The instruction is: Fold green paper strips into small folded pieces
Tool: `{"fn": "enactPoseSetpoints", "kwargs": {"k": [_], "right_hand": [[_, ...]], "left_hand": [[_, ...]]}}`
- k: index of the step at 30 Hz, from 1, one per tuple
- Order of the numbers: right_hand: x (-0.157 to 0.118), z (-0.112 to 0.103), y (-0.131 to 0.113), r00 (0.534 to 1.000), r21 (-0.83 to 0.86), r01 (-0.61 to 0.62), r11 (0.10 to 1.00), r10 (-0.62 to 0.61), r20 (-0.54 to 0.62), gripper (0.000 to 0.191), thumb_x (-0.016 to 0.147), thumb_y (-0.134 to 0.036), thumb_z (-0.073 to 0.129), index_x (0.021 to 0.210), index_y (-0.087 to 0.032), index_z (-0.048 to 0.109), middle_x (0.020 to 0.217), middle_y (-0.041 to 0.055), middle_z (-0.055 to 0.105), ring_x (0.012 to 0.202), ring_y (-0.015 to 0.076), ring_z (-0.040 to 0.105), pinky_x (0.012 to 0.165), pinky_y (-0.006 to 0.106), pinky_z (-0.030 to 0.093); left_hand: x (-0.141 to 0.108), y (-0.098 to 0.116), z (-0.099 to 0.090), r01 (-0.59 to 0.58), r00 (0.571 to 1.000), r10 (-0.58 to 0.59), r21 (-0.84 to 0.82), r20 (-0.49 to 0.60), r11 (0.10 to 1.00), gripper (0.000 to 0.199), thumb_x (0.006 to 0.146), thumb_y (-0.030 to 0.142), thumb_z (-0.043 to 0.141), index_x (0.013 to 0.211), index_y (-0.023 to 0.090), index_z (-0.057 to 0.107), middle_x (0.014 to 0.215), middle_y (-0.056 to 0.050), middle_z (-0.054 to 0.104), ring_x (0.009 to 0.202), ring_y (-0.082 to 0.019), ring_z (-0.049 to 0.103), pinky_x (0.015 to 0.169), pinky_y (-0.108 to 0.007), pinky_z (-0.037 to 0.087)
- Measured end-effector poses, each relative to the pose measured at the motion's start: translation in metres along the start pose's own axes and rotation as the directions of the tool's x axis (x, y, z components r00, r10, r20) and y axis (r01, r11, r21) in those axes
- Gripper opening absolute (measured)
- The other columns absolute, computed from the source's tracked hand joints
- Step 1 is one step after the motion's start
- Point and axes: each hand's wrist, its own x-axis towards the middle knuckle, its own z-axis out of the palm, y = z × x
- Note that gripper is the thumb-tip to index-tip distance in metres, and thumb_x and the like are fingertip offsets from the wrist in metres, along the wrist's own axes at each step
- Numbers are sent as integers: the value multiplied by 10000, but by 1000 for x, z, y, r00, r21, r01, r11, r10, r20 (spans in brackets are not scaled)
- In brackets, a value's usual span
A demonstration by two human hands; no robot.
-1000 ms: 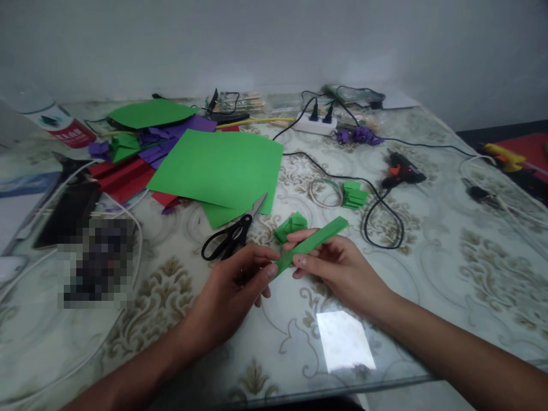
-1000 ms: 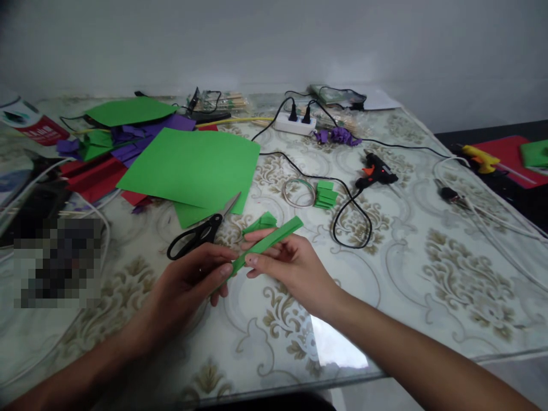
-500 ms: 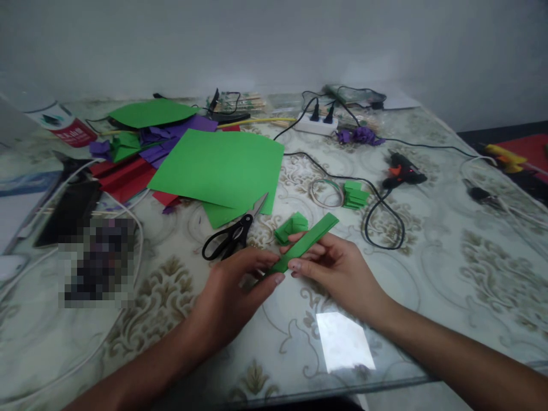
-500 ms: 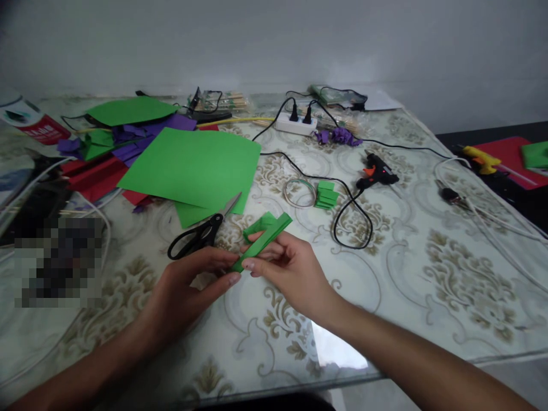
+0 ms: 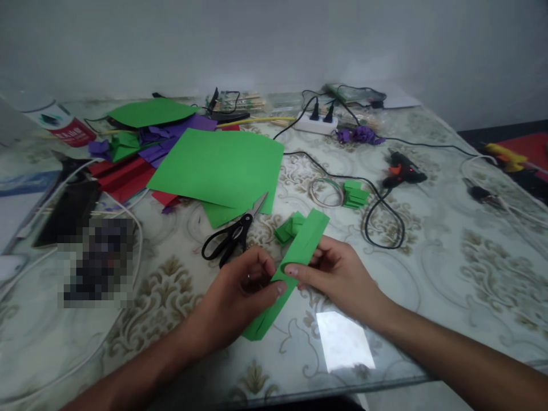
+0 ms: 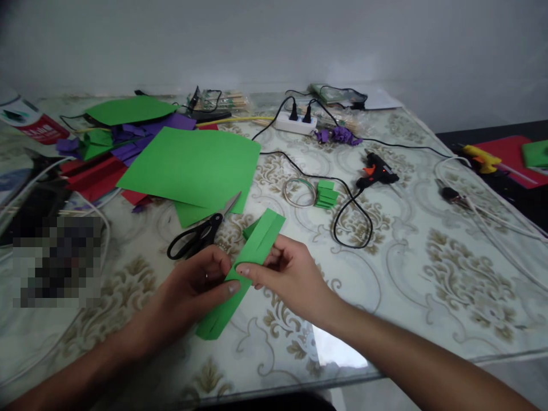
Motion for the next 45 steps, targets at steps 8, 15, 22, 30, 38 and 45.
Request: {"fn": "enactPoseSetpoints", "kwargs": {"k": [8, 15, 22, 30, 38, 45], "right_hand": [[-1, -2, 6, 998, -75, 39, 996, -42, -41, 227, 783, -351, 895, 885, -207, 751, 714, -21, 700, 628, 131, 621, 585, 255, 528], [0, -2, 6, 993, -60, 69, 996, -74, -91, 201, 776, -315, 898, 873, -208, 758, 801, 1, 769, 737, 162, 695, 696, 283, 566], [-2, -1, 4, 996, -76, -5, 997, -2, -85, 236, 763, -393, 908, 805, -201, 778, 741, 5, 754, 697, 174, 685, 638, 286, 548], [1, -2, -5, 985, 3, -8, 1000, 8, -170, 219, 804, -398, 883, 901, -222, 796, 825, 17, 804, 753, 182, 730, 713, 305, 600], [2, -3, 1, 982, 162, -93, 982, 118, -147, 249, 741, -339, 937, 934, -239, 817, 901, 27, 835, 831, 203, 795, 797, 334, 657], [3, -5, 0, 978, 194, -123, 973, 152, -142, 234, 783, -388, 912, 943, -239, 829, 849, 32, 826, 834, 221, 803, 778, 340, 671]], "left_hand": [[1, -1, 1, 60, 995, -59, -9, 81, 998, 194, 911, 313, 711, 981, 209, 562, 633, 87, 475, 568, -91, 392, 521, -209, 279], [2, -5, 2, 91, 995, -89, -31, 54, 995, 281, 902, 316, 731, 1098, 223, 553, 659, 63, 576, 599, -111, 484, 542, -206, 331], [1, -5, 1, 104, 993, -101, -41, 63, 994, 247, 919, 320, 728, 1073, 213, 568, 624, 80, 542, 557, -96, 453, 523, -202, 299], [0, -7, 5, 128, 987, -114, -131, 113, 983, 289, 910, 245, 733, 1012, 243, 463, 644, 90, 607, 556, -85, 488, 521, -178, 339], [-1, -9, 9, 135, 979, -110, -144, 170, 980, 336, 883, 234, 744, 938, 241, 412, 610, 98, 568, 535, -80, 455, 514, -180, 319], [1, -6, 4, 143, 980, -131, -76, 153, 987, 306, 861, 254, 769, 984, 232, 489, 620, 87, 567, 559, -96, 468, 531, -195, 326]]}}
